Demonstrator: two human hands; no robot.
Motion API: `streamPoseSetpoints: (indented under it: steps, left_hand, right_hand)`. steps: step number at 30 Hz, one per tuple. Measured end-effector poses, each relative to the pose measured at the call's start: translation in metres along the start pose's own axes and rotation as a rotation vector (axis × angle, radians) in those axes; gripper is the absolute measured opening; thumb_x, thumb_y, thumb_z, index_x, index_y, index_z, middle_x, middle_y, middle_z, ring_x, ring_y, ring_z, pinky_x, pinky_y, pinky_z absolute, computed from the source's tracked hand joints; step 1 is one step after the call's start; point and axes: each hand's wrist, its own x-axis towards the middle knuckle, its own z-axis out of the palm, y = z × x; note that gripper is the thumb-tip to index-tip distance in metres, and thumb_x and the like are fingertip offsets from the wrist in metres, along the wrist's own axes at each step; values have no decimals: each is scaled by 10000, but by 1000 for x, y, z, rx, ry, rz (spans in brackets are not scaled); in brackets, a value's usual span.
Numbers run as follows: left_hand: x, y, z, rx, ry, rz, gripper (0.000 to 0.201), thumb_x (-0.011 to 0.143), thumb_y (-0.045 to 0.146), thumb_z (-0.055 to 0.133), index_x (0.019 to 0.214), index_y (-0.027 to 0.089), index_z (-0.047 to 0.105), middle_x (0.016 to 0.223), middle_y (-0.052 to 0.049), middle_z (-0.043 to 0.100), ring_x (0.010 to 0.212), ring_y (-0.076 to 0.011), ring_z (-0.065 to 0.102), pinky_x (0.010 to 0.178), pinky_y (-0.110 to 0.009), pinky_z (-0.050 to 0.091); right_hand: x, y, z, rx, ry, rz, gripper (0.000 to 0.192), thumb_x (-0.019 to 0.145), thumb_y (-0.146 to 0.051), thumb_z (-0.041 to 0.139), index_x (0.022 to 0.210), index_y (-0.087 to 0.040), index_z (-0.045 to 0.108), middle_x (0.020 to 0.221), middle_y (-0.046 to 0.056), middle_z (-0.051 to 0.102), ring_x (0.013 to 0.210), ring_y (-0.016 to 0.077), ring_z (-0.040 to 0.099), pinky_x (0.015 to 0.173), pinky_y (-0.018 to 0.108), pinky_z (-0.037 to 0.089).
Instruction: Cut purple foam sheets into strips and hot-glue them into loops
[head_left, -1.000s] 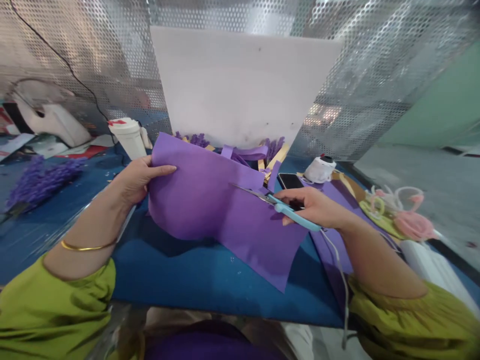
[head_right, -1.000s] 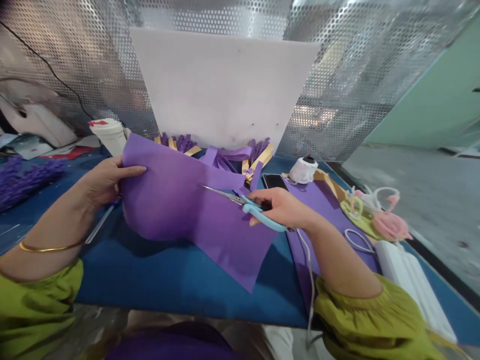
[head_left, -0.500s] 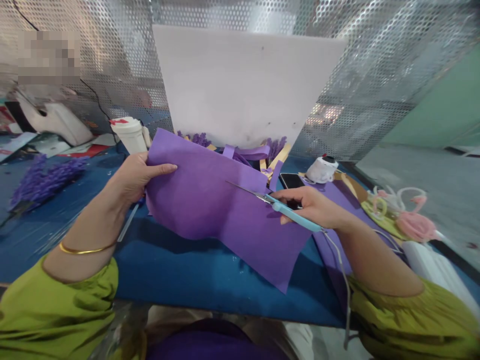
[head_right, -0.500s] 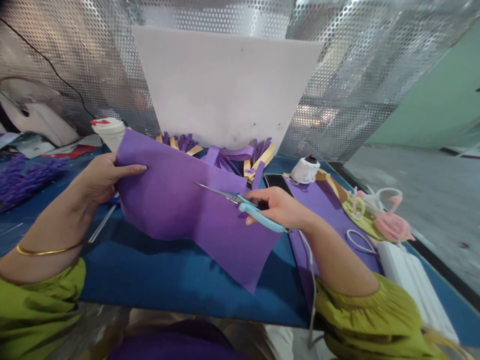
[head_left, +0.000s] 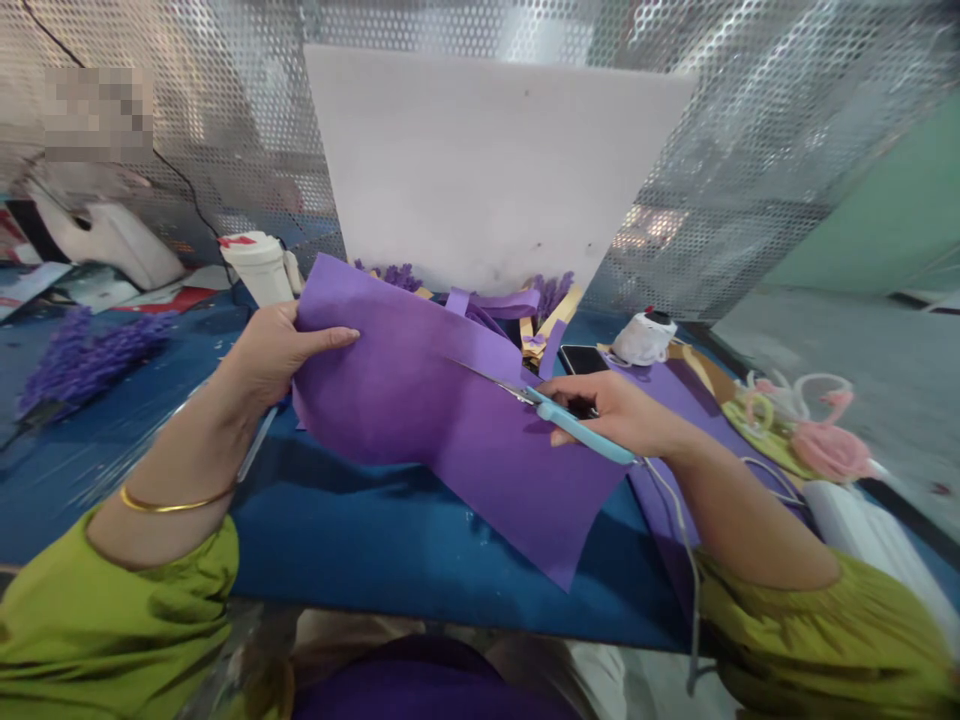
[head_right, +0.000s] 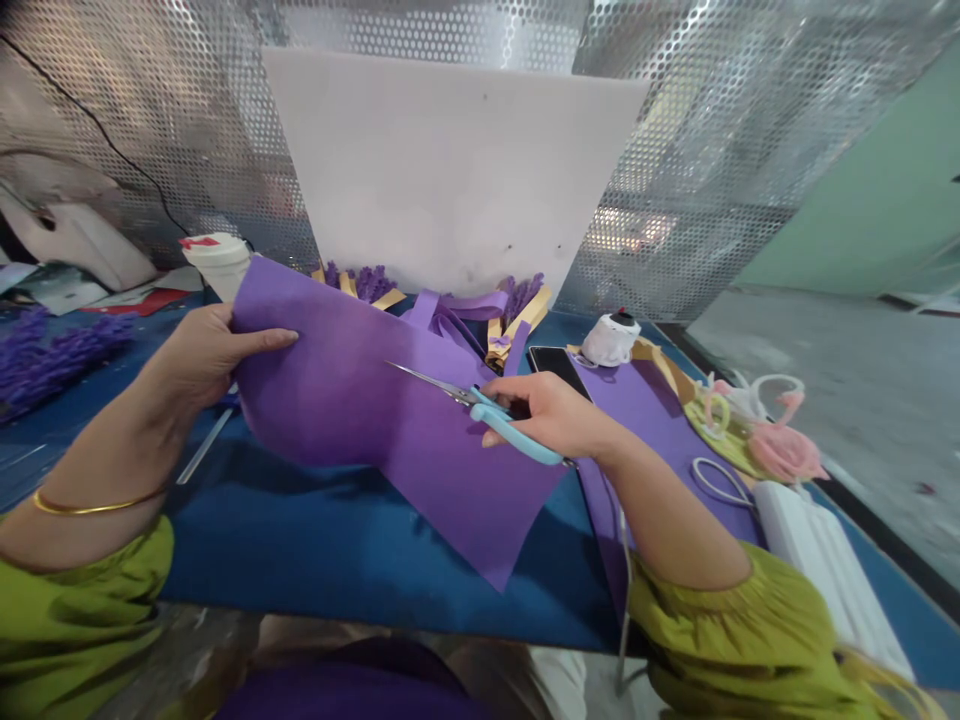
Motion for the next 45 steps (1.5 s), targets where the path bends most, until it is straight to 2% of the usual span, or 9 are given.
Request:
streamPoseSetpoints:
  steps: [7,15,22,31,39,42,45]
  left_hand:
    - [-3,1,4,-7,-10,-5,521,492,298,947,955,146,761,881,-34,786,731,-175,690,663,-267,580]
    - [-2,0,2,24,13,-6,503,510,329,934,940,143,753,881,-39,783,752,-200,686,677,-301,574]
    - [-8,5,6,28,-41,15,549,561,324,916,1050,139,748,995,-65,784,854,-224,700,746,-306,580]
    - [-4,-2,1,21,-17,38,501,535,350,920,974,169,759,978,-83,781,826,-256,729,736,-340,606]
    - [-5,2,1,-2,-11,41,520,527,373,907,975,164,748,983,-91,782,867,-287,739,755,-375,623]
    - [-9,4,4,-17,-28,36,503,526,375,907,955,162,754,960,-88,784,851,-282,739,759,-376,622]
    - [-11,6,6,-35,-47,44,514,514,375,910,957,165,758,939,-80,784,829,-271,738,760,-371,617]
  right_hand:
    - [4,-5,3,8,0,-34,453,691,-542,808,982,-199,758,780,-5,666,694,161,541,622,281,404]
    - [3,-5,1,-28,-5,-56,436,745,-547,764,998,-192,757,719,-2,684,653,155,540,598,268,383]
    - [6,-15,5,-125,45,-46,455,733,-573,766,1012,-215,743,759,2,659,693,174,550,622,281,406]
    - [13,-29,3,-119,29,-86,472,741,-578,756,1029,-204,739,857,24,704,780,209,597,683,298,434]
    - [11,-35,0,-161,32,-63,464,763,-611,717,938,-181,723,693,-2,610,634,145,472,582,273,356]
    - [12,-41,1,-186,28,-70,464,750,-607,725,934,-182,702,692,-10,575,639,144,458,587,274,351]
    - [15,-47,2,-220,33,-84,456,755,-598,726,945,-185,697,743,3,602,676,158,488,621,283,365]
